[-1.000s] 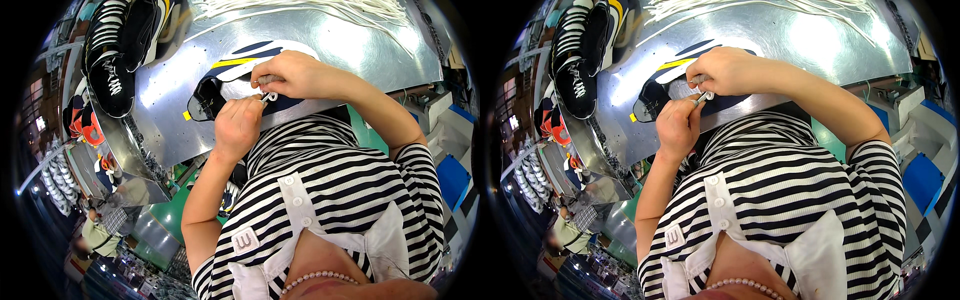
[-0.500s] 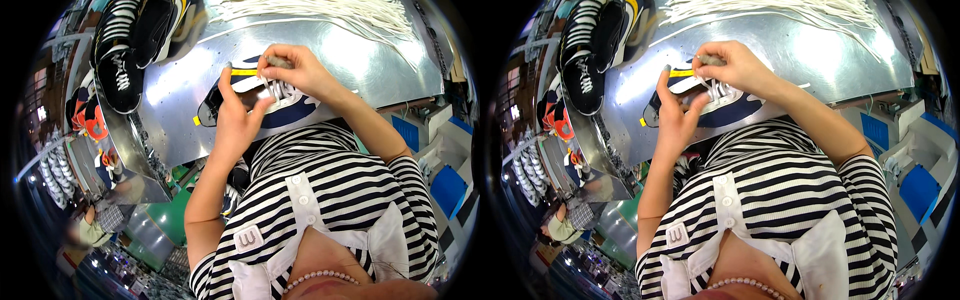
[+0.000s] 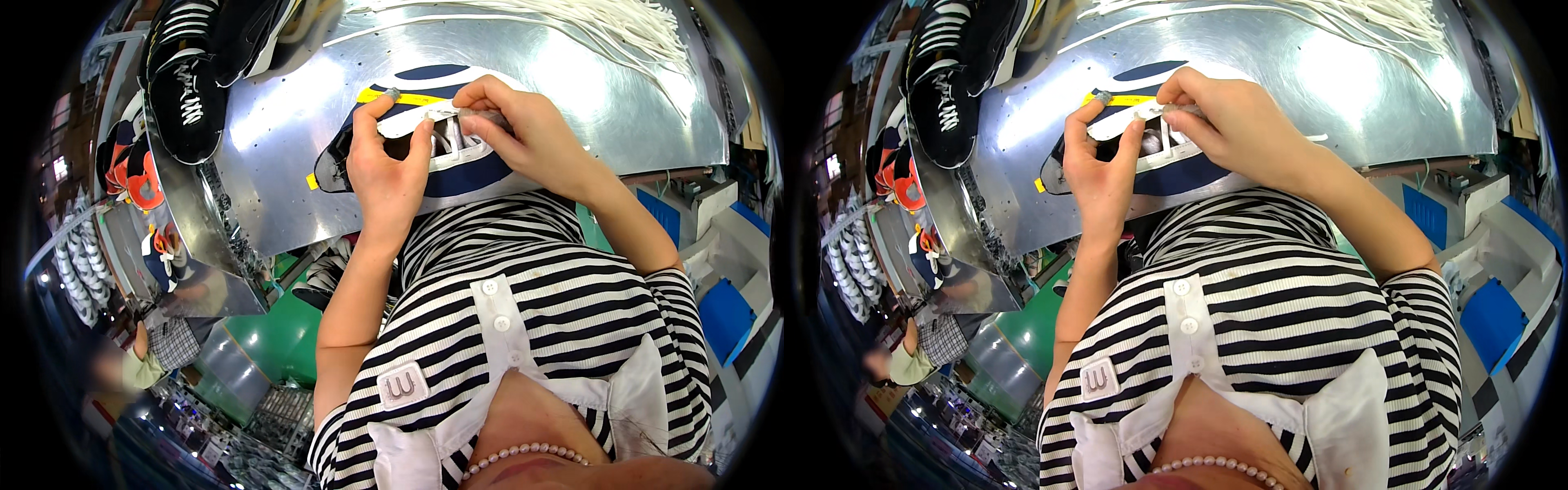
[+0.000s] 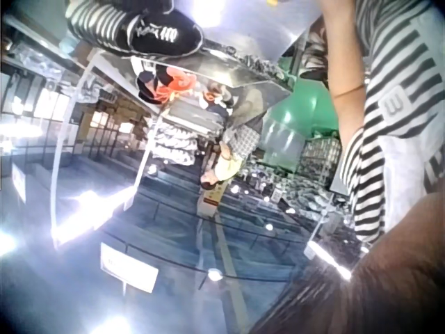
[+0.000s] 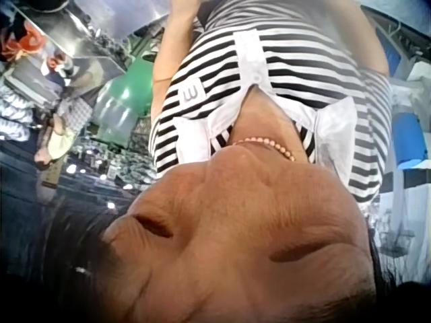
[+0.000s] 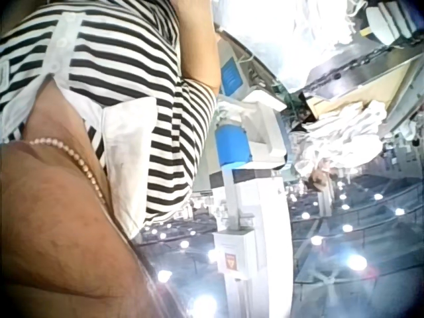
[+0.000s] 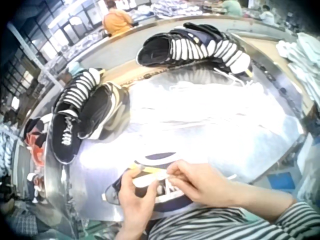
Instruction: The person laces a shoe by threading white laces through the eyelets by hand, then applies a small piece of white tape to the lace end using a pair of small scissors.
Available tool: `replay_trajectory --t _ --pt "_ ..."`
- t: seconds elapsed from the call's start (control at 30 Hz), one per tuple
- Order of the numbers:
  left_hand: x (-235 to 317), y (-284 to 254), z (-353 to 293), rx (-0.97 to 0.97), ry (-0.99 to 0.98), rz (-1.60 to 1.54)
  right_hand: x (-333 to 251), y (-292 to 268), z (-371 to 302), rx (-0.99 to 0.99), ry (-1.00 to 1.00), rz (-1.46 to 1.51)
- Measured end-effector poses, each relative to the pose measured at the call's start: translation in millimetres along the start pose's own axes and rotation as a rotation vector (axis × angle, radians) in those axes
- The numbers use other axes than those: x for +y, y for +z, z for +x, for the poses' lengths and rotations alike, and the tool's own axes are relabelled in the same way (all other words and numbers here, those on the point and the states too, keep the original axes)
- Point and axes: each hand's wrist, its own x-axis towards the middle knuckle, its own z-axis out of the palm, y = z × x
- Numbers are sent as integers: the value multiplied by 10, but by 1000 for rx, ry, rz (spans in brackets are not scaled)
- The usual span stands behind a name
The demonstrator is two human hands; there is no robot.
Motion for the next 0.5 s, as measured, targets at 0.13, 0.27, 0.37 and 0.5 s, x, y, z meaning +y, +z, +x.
replay_trajectory --t 0.13,0.27,0.37,0.5 --pt "29 19 -8 -8 -14 5 35 53 8 49 -52 -123" --pt "67 47 -64 -28 57 76 -15 158 88 104 -123 -325" --pt "104 105 -137 -71 237 227 -122 317 155 184 -319 -557" --pt "159 -2 -131 -87 114 67 -214 71 52 108 -258 -488"
